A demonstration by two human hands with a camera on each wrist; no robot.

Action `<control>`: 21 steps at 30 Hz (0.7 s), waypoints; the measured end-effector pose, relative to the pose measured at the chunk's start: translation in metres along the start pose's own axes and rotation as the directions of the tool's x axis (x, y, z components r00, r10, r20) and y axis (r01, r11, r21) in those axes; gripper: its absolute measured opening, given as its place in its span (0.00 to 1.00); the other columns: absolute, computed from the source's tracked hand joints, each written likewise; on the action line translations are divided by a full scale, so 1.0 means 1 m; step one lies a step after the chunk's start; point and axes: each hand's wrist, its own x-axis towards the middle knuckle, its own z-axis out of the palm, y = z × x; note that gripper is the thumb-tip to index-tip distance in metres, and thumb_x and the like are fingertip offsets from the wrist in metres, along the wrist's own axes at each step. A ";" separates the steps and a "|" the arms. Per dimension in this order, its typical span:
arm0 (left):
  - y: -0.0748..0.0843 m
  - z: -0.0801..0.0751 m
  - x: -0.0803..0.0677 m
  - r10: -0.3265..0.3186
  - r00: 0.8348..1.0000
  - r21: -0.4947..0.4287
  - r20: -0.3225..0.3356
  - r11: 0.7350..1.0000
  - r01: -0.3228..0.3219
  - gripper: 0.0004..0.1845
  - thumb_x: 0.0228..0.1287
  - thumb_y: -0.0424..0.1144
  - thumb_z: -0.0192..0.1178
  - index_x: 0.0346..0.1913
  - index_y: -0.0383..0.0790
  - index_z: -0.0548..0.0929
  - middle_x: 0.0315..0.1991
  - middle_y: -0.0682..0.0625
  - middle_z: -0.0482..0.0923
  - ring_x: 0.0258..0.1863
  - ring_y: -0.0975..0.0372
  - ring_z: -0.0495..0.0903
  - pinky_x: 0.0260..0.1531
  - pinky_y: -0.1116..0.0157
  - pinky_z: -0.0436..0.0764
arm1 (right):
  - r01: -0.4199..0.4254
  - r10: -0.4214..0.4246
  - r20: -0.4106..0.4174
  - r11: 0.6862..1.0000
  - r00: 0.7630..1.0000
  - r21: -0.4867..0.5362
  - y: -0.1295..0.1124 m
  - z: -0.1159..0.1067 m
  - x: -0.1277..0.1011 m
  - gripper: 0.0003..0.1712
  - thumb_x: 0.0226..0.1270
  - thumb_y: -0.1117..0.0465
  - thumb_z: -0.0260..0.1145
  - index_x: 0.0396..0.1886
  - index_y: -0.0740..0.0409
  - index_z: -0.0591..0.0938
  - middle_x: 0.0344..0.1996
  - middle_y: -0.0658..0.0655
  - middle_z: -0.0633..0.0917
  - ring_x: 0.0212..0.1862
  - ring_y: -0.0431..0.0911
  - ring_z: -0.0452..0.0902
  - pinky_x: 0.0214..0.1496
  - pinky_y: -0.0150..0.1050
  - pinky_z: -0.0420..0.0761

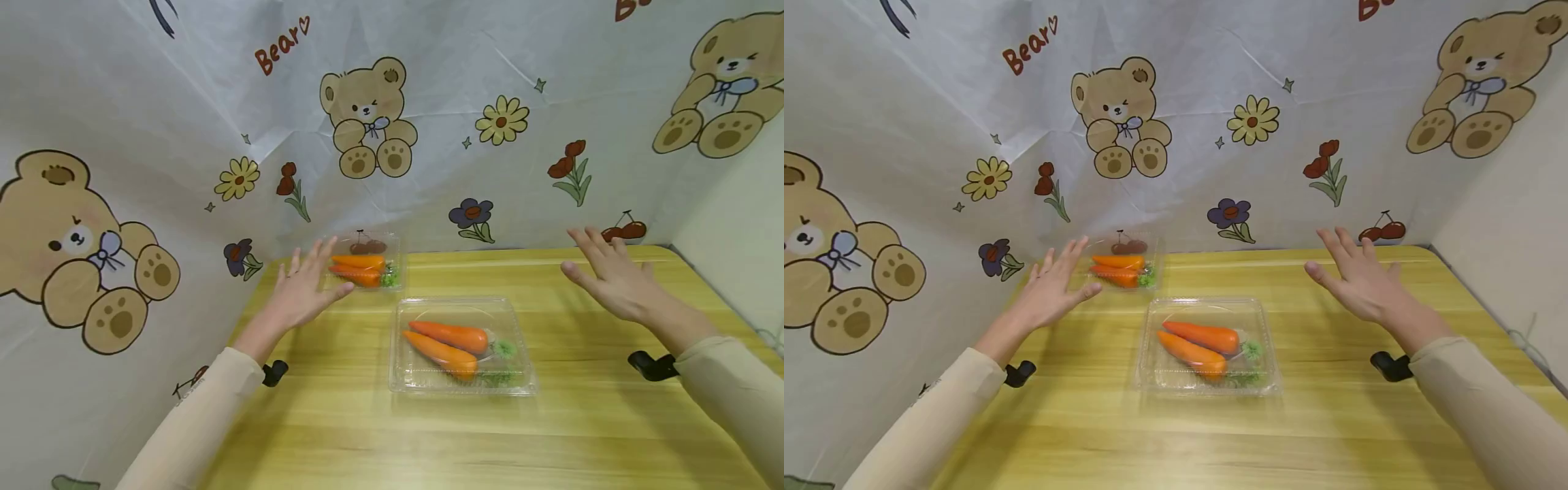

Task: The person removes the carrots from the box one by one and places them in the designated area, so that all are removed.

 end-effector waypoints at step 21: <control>0.034 0.030 -0.045 0.063 0.998 -0.296 -0.021 0.953 -0.066 0.61 0.53 0.75 0.67 0.77 0.86 0.31 0.84 0.53 0.48 0.76 0.36 0.63 0.66 0.25 0.67 | 0.233 -0.181 -0.163 0.887 0.970 0.398 -0.030 0.032 -0.043 0.35 0.86 0.52 0.45 0.85 0.35 0.45 0.84 0.62 0.44 0.83 0.68 0.35 0.79 0.77 0.36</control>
